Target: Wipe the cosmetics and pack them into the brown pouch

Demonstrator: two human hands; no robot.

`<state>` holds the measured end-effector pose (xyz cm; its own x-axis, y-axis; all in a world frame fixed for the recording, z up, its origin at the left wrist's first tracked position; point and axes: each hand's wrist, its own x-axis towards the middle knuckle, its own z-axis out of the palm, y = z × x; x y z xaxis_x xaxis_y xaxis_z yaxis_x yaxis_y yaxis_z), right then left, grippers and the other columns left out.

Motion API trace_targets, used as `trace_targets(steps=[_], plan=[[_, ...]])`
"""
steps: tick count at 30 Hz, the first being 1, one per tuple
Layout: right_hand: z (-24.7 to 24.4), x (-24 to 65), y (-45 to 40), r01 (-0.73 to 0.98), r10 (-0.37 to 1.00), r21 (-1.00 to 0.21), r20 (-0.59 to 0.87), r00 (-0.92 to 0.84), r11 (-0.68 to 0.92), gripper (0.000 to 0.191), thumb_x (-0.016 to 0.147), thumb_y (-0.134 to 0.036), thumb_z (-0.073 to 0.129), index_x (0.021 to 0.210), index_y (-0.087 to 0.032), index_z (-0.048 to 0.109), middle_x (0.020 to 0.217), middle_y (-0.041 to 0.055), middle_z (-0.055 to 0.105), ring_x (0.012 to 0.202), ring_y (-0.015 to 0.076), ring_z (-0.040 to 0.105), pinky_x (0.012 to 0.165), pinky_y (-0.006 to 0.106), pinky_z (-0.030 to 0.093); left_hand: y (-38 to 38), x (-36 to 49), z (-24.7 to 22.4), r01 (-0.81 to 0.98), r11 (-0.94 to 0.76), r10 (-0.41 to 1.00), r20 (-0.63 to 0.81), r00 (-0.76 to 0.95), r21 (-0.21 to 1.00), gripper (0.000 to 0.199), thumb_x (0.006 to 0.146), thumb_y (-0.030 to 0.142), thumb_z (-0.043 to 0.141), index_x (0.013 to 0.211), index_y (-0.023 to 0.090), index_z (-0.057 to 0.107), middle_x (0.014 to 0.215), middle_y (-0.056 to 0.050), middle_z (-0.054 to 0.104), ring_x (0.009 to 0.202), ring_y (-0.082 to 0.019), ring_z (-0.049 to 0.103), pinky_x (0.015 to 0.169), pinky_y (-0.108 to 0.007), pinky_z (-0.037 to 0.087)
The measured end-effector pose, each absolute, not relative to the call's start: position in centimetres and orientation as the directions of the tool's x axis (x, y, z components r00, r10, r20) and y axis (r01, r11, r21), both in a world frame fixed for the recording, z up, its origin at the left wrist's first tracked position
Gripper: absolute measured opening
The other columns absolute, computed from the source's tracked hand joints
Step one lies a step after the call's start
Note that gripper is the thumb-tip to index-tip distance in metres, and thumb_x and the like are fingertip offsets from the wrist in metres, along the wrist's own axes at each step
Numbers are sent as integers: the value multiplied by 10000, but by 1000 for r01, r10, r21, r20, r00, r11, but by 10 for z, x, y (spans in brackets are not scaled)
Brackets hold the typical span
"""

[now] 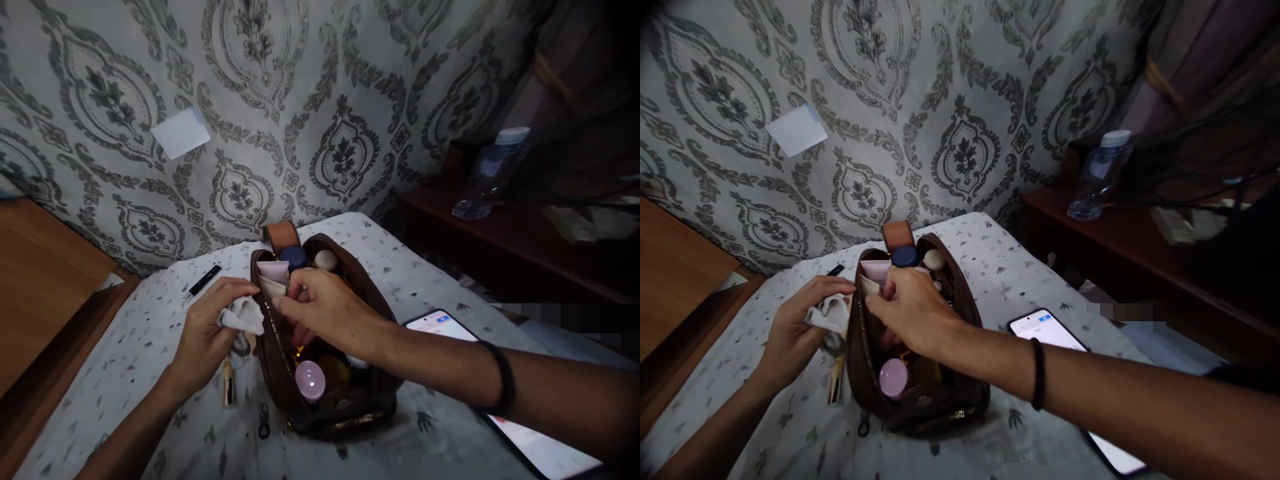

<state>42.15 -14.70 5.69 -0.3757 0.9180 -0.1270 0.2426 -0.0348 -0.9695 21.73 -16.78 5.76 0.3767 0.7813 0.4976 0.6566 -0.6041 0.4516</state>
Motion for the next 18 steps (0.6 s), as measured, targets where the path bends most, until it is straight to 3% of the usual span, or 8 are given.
trace_targets(steps=[3, 5, 8, 11, 15, 18], plan=[[62, 426, -150, 269, 921, -963, -117, -372, -13, 198, 824, -214, 616, 735, -225, 439, 553, -43, 602, 477, 163, 650, 411, 222, 424, -169, 217, 58, 681, -569, 806, 475, 352, 461, 375, 798, 84, 487, 1105, 233, 641, 1090, -55, 681, 1043, -215, 646, 887, -336, 517], [68, 430, -151, 359, 945, -926, -10, -327, 114, 176, 828, -220, 620, 756, -219, 460, 634, -30, 628, 523, 151, 643, 459, 230, 414, -167, 217, 60, 695, -537, 828, 458, 324, 478, 406, 776, 85, 489, 1130, 224, 630, 1084, -52, 675, 1043, -217, 637, 889, -336, 511], [77, 432, -145, 556, 927, -744, 254, -277, 370, 44, 885, -216, 602, 886, -193, 565, 885, 37, 685, 760, 168, 658, 632, 258, 441, -163, 220, 60, 684, -512, 846, 442, 298, 519, 466, 734, 76, 477, 1155, 209, 628, 1112, -51, 665, 1086, -220, 613, 928, -342, 490], [84, 428, -130, 691, 896, -571, 296, -330, 443, 158, 957, -249, 567, 1084, -180, 632, 1139, 97, 671, 970, 200, 640, 756, 281, 431, -160, 222, 56, 670, -516, 841, 462, 280, 533, 467, 742, 87, 479, 1166, 199, 639, 1115, -53, 663, 1091, -220, 607, 933, -341, 482], [87, 420, -109, 772, 922, -508, 150, -357, 382, 118, 936, -238, 593, 922, -196, 703, 967, 56, 720, 908, 193, 638, 696, 265, 386, -159, 222, 48, 665, -548, 814, 506, 285, 507, 462, 764, 87, 489, 1182, 203, 647, 1106, -50, 663, 1081, -215, 610, 932, -336, 480], [86, 417, -100, 760, 935, -548, 165, -313, 351, 67, 892, -199, 631, 903, -189, 697, 887, 30, 707, 807, 154, 607, 652, 248, 361, -157, 222, 45, 668, -562, 804, 511, 303, 488, 480, 768, 70, 488, 1199, 208, 648, 1126, -47, 660, 1092, -208, 609, 942, -329, 477]])
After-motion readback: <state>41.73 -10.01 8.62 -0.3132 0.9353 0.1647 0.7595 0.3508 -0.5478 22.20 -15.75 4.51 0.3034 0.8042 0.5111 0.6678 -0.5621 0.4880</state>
